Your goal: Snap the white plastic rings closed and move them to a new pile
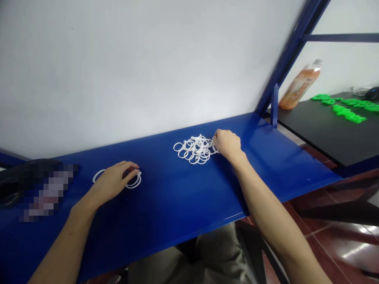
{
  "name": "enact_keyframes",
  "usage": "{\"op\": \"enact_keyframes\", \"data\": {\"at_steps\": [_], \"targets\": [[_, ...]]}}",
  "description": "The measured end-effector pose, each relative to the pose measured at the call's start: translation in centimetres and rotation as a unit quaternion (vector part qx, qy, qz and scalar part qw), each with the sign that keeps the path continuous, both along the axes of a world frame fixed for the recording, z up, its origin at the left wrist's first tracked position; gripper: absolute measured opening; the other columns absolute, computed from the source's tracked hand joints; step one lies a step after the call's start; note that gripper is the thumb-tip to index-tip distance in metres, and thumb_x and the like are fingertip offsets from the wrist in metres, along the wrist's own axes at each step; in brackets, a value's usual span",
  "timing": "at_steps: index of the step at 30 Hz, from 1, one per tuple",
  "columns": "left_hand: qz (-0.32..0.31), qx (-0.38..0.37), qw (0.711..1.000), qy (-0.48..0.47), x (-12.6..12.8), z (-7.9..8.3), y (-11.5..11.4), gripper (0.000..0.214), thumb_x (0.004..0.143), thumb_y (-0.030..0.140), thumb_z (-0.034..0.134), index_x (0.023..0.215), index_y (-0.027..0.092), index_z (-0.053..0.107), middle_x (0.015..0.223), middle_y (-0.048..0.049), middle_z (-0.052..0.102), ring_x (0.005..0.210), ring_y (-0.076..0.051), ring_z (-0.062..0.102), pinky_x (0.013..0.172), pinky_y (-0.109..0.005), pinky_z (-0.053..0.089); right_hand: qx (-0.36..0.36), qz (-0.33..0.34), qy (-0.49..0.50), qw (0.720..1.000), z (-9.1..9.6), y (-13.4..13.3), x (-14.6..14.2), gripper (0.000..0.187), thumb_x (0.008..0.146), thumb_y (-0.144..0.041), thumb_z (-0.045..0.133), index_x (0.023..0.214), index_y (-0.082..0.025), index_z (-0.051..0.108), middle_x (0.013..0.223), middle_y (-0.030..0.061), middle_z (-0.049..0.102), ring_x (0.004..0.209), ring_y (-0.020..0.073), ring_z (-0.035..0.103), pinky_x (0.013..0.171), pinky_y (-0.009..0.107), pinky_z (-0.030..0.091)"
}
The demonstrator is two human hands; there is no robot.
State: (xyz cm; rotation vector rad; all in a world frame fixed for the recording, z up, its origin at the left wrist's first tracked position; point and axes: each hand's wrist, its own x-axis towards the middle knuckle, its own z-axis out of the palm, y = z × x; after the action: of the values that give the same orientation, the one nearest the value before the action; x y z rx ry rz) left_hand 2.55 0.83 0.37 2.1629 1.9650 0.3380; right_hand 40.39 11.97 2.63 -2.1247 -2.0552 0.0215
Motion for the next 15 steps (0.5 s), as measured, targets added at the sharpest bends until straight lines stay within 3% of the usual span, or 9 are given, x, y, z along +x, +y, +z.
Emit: {"op": "enact_keyframes", "data": {"at_steps": [3, 8, 11, 15], "targets": [[-0.011, -0.006, 1.000, -0.011, 0.4, 0.3, -0.3, 0.036, 0.096, 0.046, 0.042, 0.105, 0.024, 0.069, 0.108, -0.0057, 0.069, 0.101, -0.025, 0.064, 0.092, -0.040, 0.047, 0.011, 0.004, -0.003, 1.000, 0.0, 0.0, 0.0, 0.030, 0.094, -0.027, 0.046, 0.108, -0.019, 0.072, 0.104, 0.0144, 0.073, 0.094, 0.0284, 0.069, 0.077, 0.036, 0.050], [-0.028, -0.038, 0.999, 0.001, 0.2, 0.8, -0.8, 0.038, 0.089, 0.033, 0.046, 0.121, 0.026, 0.066, 0.116, -0.0054, 0.066, 0.100, -0.024, 0.065, 0.083, -0.036, 0.050, 0.057, 0.021, -0.005, 0.998, 0.1, -0.3, 0.0, 0.031, 0.096, -0.026, 0.044, 0.109, -0.017, 0.071, 0.105, 0.0139, 0.073, 0.098, 0.0285, 0.065, 0.076, 0.036, 0.050], [-0.025, -0.028, 0.999, -0.005, 0.2, 0.5, -0.7, 0.034, 0.093, 0.037, 0.044, 0.116, 0.026, 0.068, 0.111, -0.0055, 0.066, 0.096, -0.023, 0.065, 0.082, -0.036, 0.050, 0.108, 0.042, 0.016, 0.993, 0.1, -0.5, -0.4, 0.031, 0.098, -0.028, 0.044, 0.112, -0.016, 0.069, 0.106, 0.0138, 0.072, 0.104, 0.0301, 0.059, 0.075, 0.036, 0.051], [-0.038, 0.003, 0.999, -0.035, 1.3, -0.1, -0.4, 0.031, 0.096, 0.041, 0.045, 0.107, 0.024, 0.068, 0.106, -0.0058, 0.067, 0.094, -0.022, 0.064, 0.084, -0.037, 0.048, 0.203, 0.163, 0.070, 0.963, 0.0, -1.6, -2.4, 0.030, 0.100, -0.029, 0.045, 0.114, -0.015, 0.068, 0.108, 0.0135, 0.071, 0.107, 0.0303, 0.054, 0.084, 0.040, 0.050]]}}
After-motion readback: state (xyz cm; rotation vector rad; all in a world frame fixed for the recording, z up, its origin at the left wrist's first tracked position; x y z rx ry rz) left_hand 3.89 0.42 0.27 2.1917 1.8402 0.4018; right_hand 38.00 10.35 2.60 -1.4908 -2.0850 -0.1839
